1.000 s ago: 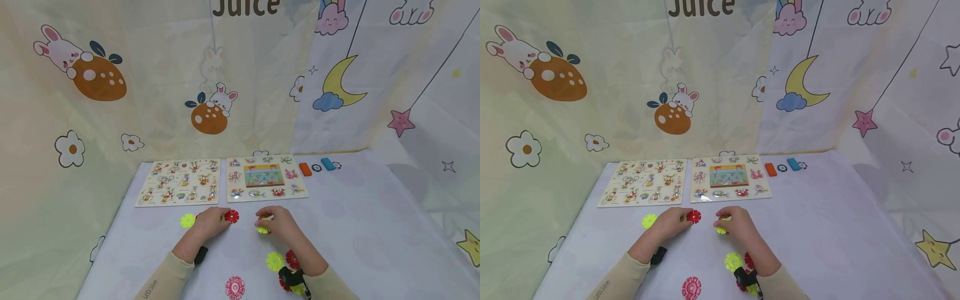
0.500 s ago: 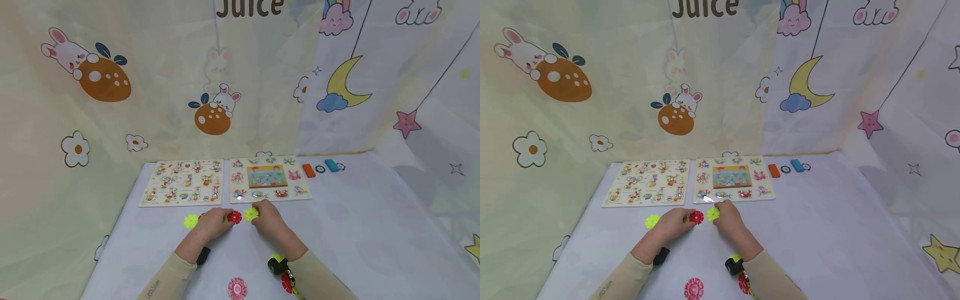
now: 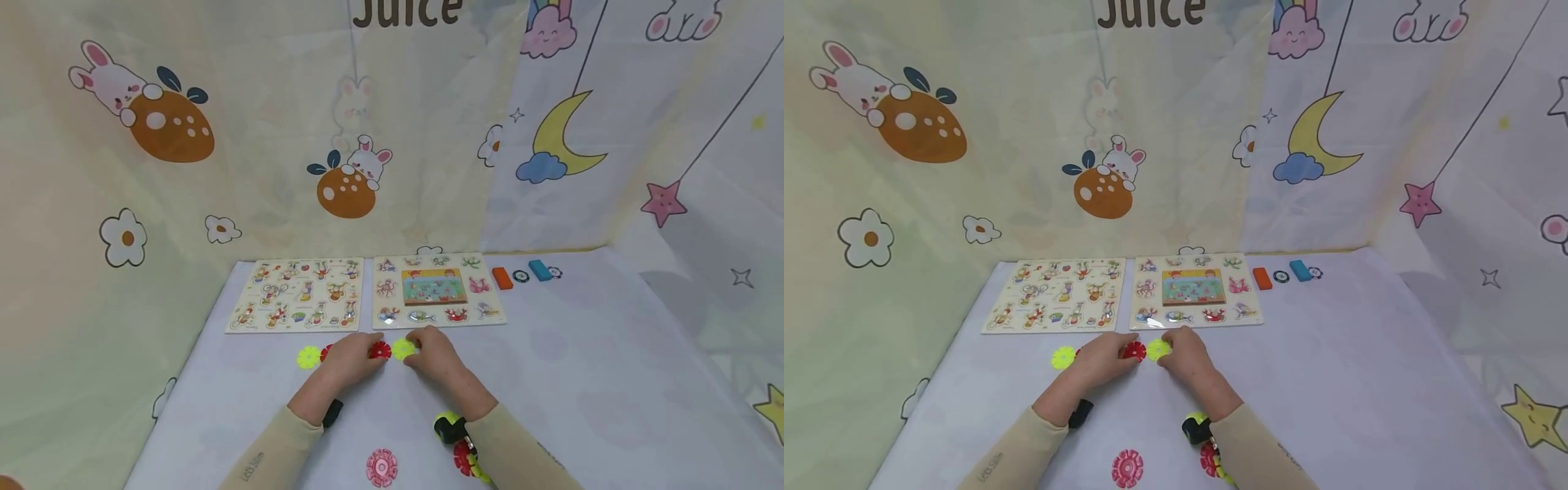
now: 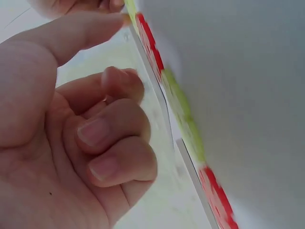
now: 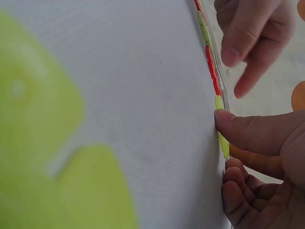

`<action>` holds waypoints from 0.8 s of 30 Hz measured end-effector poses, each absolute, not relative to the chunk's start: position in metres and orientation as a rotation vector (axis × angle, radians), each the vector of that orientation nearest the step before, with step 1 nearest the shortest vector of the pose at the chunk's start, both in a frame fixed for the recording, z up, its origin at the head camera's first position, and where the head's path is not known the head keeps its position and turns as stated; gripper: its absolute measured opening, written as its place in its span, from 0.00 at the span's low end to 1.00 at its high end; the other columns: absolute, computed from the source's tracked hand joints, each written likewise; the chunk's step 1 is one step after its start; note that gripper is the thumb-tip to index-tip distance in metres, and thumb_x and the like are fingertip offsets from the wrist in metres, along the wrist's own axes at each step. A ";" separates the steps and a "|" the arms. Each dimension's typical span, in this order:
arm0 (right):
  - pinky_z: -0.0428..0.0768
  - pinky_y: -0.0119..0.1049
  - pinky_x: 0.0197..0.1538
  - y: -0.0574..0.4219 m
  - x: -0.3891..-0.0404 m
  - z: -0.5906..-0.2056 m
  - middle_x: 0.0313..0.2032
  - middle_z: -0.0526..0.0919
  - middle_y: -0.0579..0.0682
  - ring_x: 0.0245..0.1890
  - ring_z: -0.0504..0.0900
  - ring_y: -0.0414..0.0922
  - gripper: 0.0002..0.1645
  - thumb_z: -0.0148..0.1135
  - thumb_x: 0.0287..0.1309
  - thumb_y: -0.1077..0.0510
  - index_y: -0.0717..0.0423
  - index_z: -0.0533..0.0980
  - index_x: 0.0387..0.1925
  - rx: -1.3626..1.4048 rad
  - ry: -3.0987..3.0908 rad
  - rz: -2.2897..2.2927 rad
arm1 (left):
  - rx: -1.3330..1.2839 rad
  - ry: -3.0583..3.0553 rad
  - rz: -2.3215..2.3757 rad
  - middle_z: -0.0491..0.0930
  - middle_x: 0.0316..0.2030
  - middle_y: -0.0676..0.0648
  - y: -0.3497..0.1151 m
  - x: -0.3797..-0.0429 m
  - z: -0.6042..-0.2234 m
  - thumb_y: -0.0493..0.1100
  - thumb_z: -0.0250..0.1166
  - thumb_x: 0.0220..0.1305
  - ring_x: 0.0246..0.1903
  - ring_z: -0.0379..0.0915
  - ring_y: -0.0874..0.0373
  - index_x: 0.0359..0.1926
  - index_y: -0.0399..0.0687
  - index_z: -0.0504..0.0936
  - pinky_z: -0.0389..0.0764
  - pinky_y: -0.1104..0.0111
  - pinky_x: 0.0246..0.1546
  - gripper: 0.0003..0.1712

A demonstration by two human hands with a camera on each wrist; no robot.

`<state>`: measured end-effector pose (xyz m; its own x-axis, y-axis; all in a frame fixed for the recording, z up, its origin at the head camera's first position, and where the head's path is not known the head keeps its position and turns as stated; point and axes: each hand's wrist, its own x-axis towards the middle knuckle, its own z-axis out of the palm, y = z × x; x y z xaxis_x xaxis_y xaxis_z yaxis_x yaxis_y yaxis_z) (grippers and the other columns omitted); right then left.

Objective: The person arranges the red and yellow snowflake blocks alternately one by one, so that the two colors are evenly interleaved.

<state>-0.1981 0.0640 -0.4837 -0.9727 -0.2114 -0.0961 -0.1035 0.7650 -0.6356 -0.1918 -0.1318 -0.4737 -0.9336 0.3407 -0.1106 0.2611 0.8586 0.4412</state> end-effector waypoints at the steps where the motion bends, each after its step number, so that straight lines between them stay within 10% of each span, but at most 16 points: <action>1: 0.75 0.40 0.44 0.064 -0.198 -0.484 0.39 0.76 0.48 0.38 0.72 0.44 0.26 0.74 0.45 0.57 0.57 0.78 0.49 -0.254 2.789 -0.998 | 0.470 2.845 0.641 0.78 0.52 0.49 -0.128 -0.192 -0.474 0.52 0.67 0.58 0.45 0.72 0.56 0.60 0.50 0.76 0.74 0.59 0.46 0.29; 17: 0.70 0.38 0.37 0.065 -0.183 -0.473 0.35 0.73 0.50 0.34 0.69 0.44 0.29 0.72 0.48 0.57 0.60 0.75 0.52 -0.351 2.759 -1.020 | 0.636 2.843 0.630 0.76 0.31 0.56 -0.104 -0.201 -0.481 0.47 0.65 0.61 0.29 0.67 0.60 0.54 0.50 0.79 0.68 0.69 0.29 0.20; 24: 0.71 0.34 0.32 0.068 -0.136 -0.457 0.32 0.72 0.46 0.30 0.69 0.43 0.25 0.72 0.48 0.52 0.52 0.76 0.48 -0.349 2.672 -1.048 | 0.594 2.840 0.614 0.79 0.49 0.50 -0.103 -0.198 -0.480 0.49 0.64 0.61 0.38 0.70 0.59 0.59 0.50 0.76 0.74 0.65 0.41 0.25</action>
